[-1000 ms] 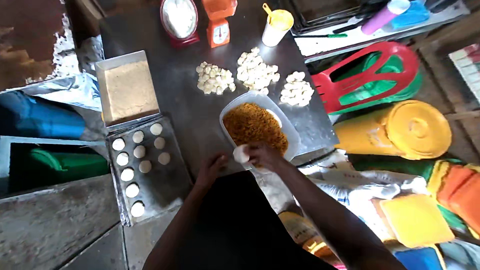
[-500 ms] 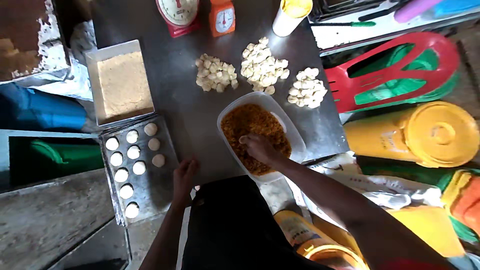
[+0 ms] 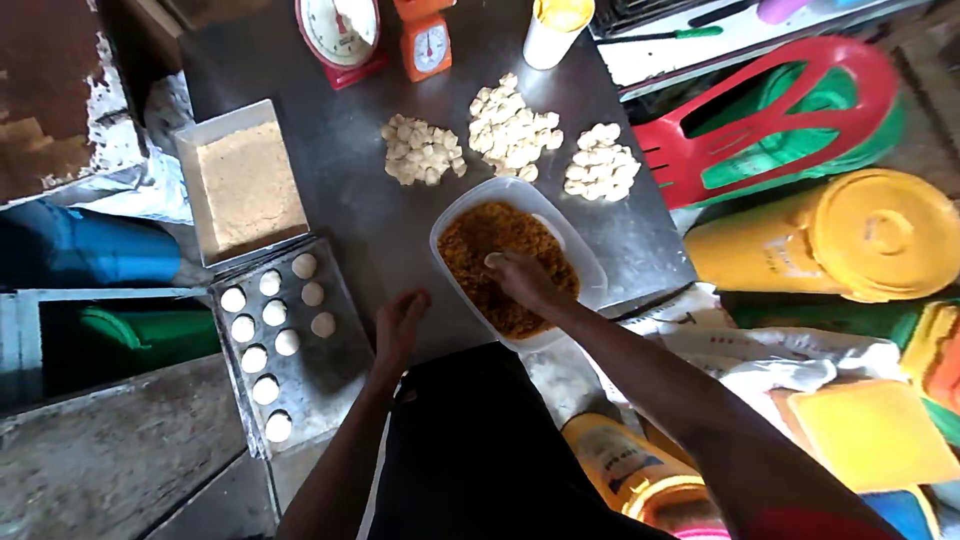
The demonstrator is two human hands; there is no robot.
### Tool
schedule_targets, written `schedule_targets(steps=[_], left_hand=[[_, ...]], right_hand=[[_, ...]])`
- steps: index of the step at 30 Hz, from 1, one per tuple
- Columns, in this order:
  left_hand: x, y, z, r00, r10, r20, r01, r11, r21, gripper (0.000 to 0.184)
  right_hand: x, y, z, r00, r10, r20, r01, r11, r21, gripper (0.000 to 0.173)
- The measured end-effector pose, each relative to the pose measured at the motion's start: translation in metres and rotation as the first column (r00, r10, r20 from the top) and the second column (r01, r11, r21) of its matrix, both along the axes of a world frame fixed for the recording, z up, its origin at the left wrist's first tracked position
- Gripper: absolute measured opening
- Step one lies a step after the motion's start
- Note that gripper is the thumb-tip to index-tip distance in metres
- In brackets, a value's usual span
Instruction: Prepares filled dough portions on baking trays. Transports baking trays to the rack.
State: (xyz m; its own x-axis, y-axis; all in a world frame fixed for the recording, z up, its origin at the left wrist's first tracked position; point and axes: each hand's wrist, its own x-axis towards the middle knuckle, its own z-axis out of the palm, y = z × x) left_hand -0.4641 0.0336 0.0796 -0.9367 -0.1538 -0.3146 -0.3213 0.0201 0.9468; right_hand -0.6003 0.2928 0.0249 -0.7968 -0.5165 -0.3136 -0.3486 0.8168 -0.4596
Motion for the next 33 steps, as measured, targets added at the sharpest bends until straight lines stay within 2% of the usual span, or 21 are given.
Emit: schedule_targets(steps=[2,4,6,8,11,13,15,18,21,22,24,26,27,29,31,33], left_hand=[[-0.017,0.009,0.009,1.000,-0.022,-0.018,0.021,0.999,-0.031,0.030],[-0.035,0.023,0.017,0.998,-0.033,-0.050,0.030,0.998,-0.059,0.031],[-0.058,0.043,0.026,0.995,-0.074,-0.070,0.072,0.997,-0.035,0.045],[-0.080,0.064,0.027,0.988,-0.142,-0.054,0.145,0.988,0.057,0.059],[-0.105,0.091,0.010,0.976,-0.207,0.067,0.180,0.942,0.284,0.060],[-0.113,0.103,-0.002,0.968,-0.214,0.133,0.150,0.913,0.379,0.065],[-0.111,0.103,-0.003,0.964,-0.204,0.169,0.130,0.921,0.368,0.057],[-0.105,0.099,-0.003,0.957,-0.267,0.115,0.239,0.949,0.207,0.039],[-0.105,0.103,0.002,0.952,-0.280,0.122,0.273,0.959,0.074,0.030],[-0.105,0.103,0.005,0.959,-0.256,0.123,0.252,0.966,0.051,0.029],[-0.102,0.100,0.009,0.974,-0.207,0.088,0.202,0.978,0.055,0.029],[-0.098,0.091,0.013,0.986,-0.163,0.019,0.162,0.985,0.054,0.031],[-0.097,0.086,0.014,0.990,-0.140,0.001,0.140,0.988,0.062,0.031],[-0.097,0.078,0.011,0.997,-0.077,-0.018,0.079,0.989,0.122,0.031],[-0.096,0.074,0.007,1.000,-0.017,0.005,0.016,0.989,0.146,0.030],[-0.095,0.070,0.005,1.000,0.014,0.018,-0.017,0.987,0.159,0.031]], right_hand=[[-0.017,0.010,0.020,0.962,-0.207,0.177,0.229,0.966,-0.118,0.029],[-0.024,0.021,0.041,0.900,-0.281,0.332,0.361,0.909,-0.209,0.031],[-0.025,0.029,0.058,0.867,-0.264,0.422,0.409,0.861,-0.301,0.029],[-0.020,0.028,0.072,0.815,-0.248,0.523,0.485,0.786,-0.384,0.028],[-0.013,0.025,0.077,0.728,-0.193,0.657,0.585,0.676,-0.449,0.027],[-0.013,0.025,0.071,0.711,-0.157,0.685,0.608,0.627,-0.487,0.028],[-0.014,0.030,0.063,0.750,-0.190,0.633,0.580,0.649,-0.492,0.026],[-0.012,0.033,0.052,0.859,-0.345,0.379,0.492,0.761,-0.423,0.020],[-0.004,0.026,0.050,0.876,-0.449,0.177,0.479,0.764,-0.432,0.016],[-0.003,0.023,0.053,0.877,-0.454,0.158,0.472,0.757,-0.452,0.015],[-0.002,0.026,0.064,0.896,-0.384,0.225,0.444,0.744,-0.499,0.020],[-0.004,0.034,0.074,0.918,-0.270,0.292,0.392,0.730,-0.560,0.039],[-0.005,0.036,0.074,0.935,-0.251,0.251,0.352,0.754,-0.555,0.044],[-0.006,0.035,0.060,0.958,-0.281,0.061,0.278,0.849,-0.449,0.035],[-0.004,0.025,0.037,0.978,-0.201,-0.054,0.186,0.960,-0.210,0.016],[0.000,0.010,0.014,0.996,-0.068,-0.054,0.066,0.997,-0.029,0.022]])
